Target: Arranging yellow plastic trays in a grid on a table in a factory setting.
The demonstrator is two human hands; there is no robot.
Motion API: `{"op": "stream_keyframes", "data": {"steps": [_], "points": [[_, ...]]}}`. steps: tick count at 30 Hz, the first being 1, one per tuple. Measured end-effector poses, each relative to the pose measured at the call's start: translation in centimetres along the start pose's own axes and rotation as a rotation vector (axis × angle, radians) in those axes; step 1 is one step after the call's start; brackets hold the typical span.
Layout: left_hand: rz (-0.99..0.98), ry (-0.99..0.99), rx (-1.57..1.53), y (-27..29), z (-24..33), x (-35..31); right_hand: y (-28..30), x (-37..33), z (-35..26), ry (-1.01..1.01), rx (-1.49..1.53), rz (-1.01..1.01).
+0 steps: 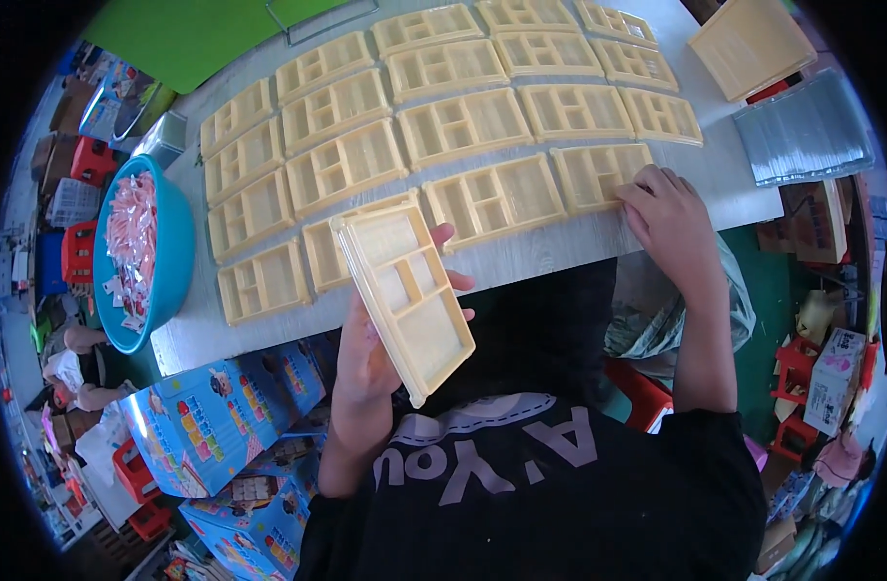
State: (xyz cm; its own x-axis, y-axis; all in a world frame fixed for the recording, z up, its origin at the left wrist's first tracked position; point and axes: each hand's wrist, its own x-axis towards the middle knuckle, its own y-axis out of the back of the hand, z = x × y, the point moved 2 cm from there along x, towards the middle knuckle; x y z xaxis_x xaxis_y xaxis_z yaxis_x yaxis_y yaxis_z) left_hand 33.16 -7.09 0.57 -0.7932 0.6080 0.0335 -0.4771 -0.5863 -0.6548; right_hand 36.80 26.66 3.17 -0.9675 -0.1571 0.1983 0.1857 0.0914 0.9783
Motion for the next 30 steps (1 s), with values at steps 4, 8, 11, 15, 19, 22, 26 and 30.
{"op": "stream_keyframes", "data": {"steps": [4, 8, 11, 15, 19, 22, 26, 30], "points": [[-0.017, 0.001, -0.009, 0.1, 0.0, 0.3, 0.0, 0.0, -0.1, -0.017, 0.022, 0.017], [-0.021, 0.029, -0.037, -0.1, -0.4, 0.6, 0.4, 0.1, -0.3, 0.016, 0.026, 0.043], [-0.021, 0.035, -0.004, -0.4, -0.5, 0.8, 1.2, -0.4, -0.7, -0.009, 0.1, 0.083], [-0.044, -0.001, -0.018, -0.3, -1.2, 1.1, 2.4, -0.7, -4.1, -0.013, 0.321, 0.033], [0.003, -0.039, 0.11, -2.4, -2.3, 2.1, 2.7, -0.7, -10.3, 0.103, 0.659, -0.103], [0.007, -0.132, 0.297, -3.7, -3.3, 2.9, 1.4, -0.9, -12.6, 0.098, 0.796, -0.089], [-0.027, -0.212, 0.448, -5.1, -4.3, 3.6, 1.2, -1.2, -12.1, -0.026, 1.105, -0.103], [-0.117, -0.3, 0.708, -4.4, -4.0, 4.5, 2.5, -2.3, -9.4, -0.096, 0.866, -0.02]]}}
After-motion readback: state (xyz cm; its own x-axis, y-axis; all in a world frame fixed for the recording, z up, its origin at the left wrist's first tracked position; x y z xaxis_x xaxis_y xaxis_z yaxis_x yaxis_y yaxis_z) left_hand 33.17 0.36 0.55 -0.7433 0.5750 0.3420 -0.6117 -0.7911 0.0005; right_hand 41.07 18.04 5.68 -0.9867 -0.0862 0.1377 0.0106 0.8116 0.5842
